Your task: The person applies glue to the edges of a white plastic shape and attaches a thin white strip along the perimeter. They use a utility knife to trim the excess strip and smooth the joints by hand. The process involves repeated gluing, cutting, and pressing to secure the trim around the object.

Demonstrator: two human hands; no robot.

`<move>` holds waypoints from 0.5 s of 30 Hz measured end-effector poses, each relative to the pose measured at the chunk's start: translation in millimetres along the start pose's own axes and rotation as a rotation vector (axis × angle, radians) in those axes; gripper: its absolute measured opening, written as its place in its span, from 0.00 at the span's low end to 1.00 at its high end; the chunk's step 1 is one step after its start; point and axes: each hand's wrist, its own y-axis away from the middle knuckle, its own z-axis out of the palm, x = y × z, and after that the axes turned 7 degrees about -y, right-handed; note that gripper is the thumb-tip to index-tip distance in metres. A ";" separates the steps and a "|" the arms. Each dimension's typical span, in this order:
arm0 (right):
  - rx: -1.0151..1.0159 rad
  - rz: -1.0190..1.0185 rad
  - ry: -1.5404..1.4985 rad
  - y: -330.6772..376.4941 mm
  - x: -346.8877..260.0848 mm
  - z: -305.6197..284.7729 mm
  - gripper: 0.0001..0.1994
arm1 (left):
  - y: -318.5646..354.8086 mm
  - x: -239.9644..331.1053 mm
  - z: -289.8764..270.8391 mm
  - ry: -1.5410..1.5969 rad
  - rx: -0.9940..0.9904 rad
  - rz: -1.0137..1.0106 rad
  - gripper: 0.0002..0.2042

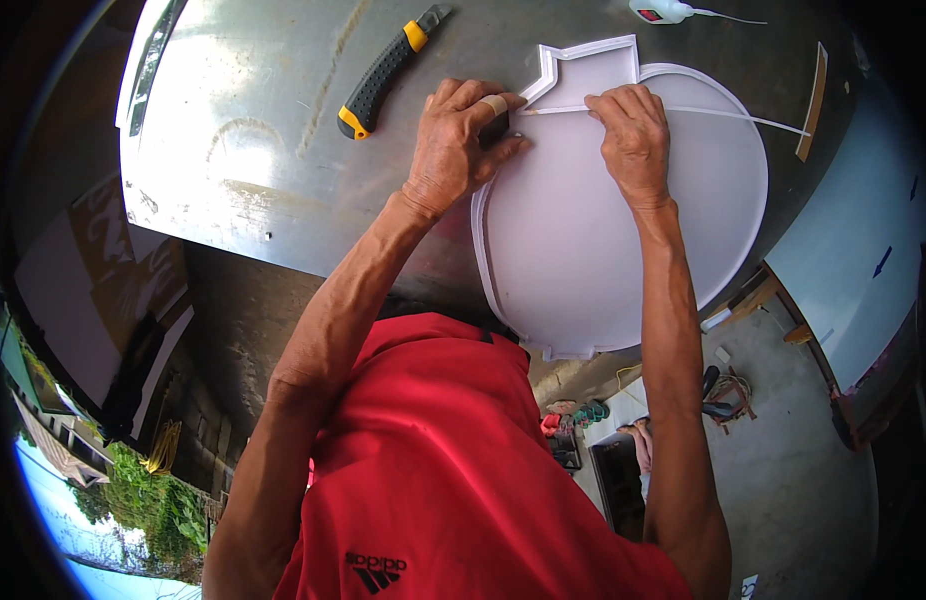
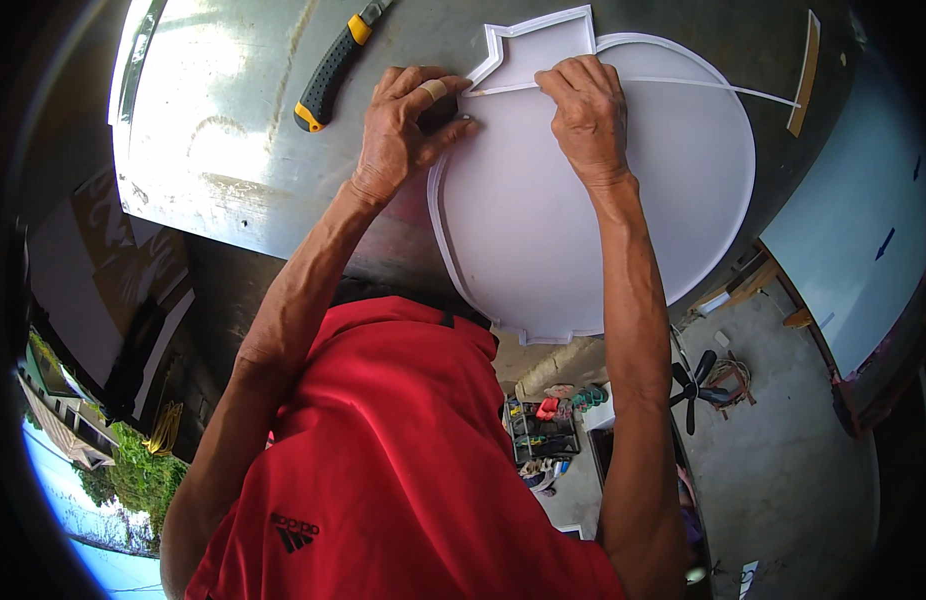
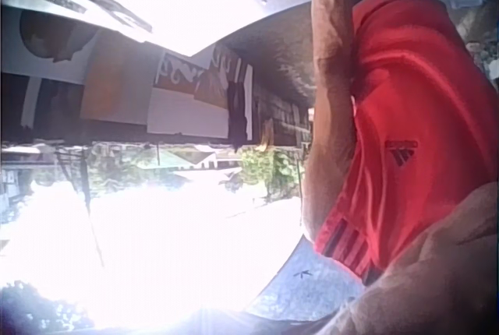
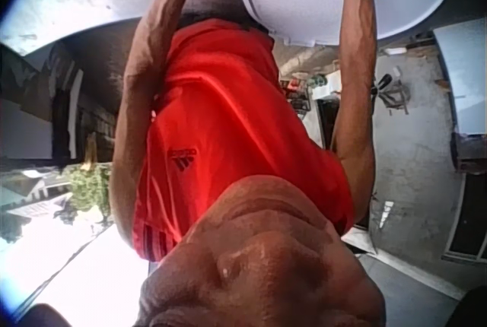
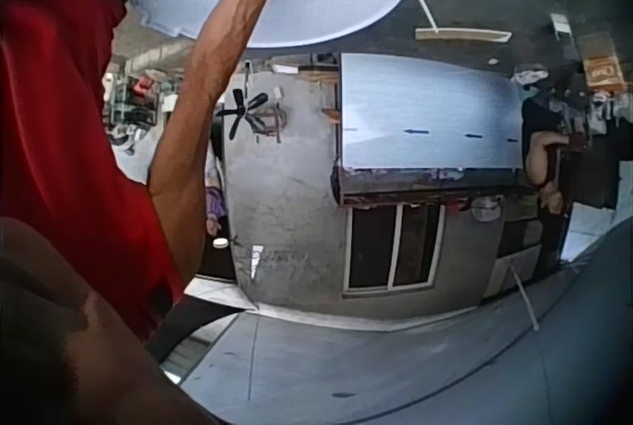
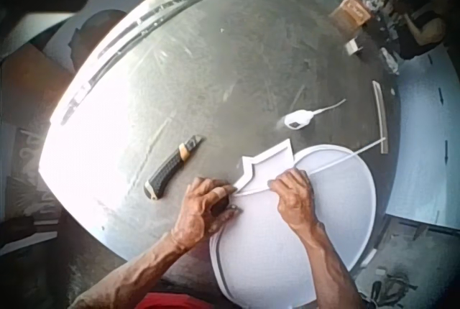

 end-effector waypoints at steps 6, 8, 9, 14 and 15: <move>0.039 -0.085 0.067 -11.3 7.5 6.4 0.13 | 0.7 0.5 0.5 -0.007 -0.005 -0.015 0.25; 0.048 -0.098 0.080 -11.3 8.1 7.5 0.13 | 1.0 -0.3 2.2 -0.003 0.015 -0.004 0.24; 0.053 -0.106 0.084 -11.7 8.9 8.4 0.13 | 0.8 -0.7 3.1 0.005 0.033 0.006 0.23; 0.069 -0.131 0.101 -17.3 11.5 11.9 0.13 | 0.9 -1.2 4.8 0.020 0.067 0.018 0.20; 0.071 -0.134 0.102 -17.3 12.6 13.1 0.13 | 0.3 -0.8 4.6 0.019 0.075 0.020 0.19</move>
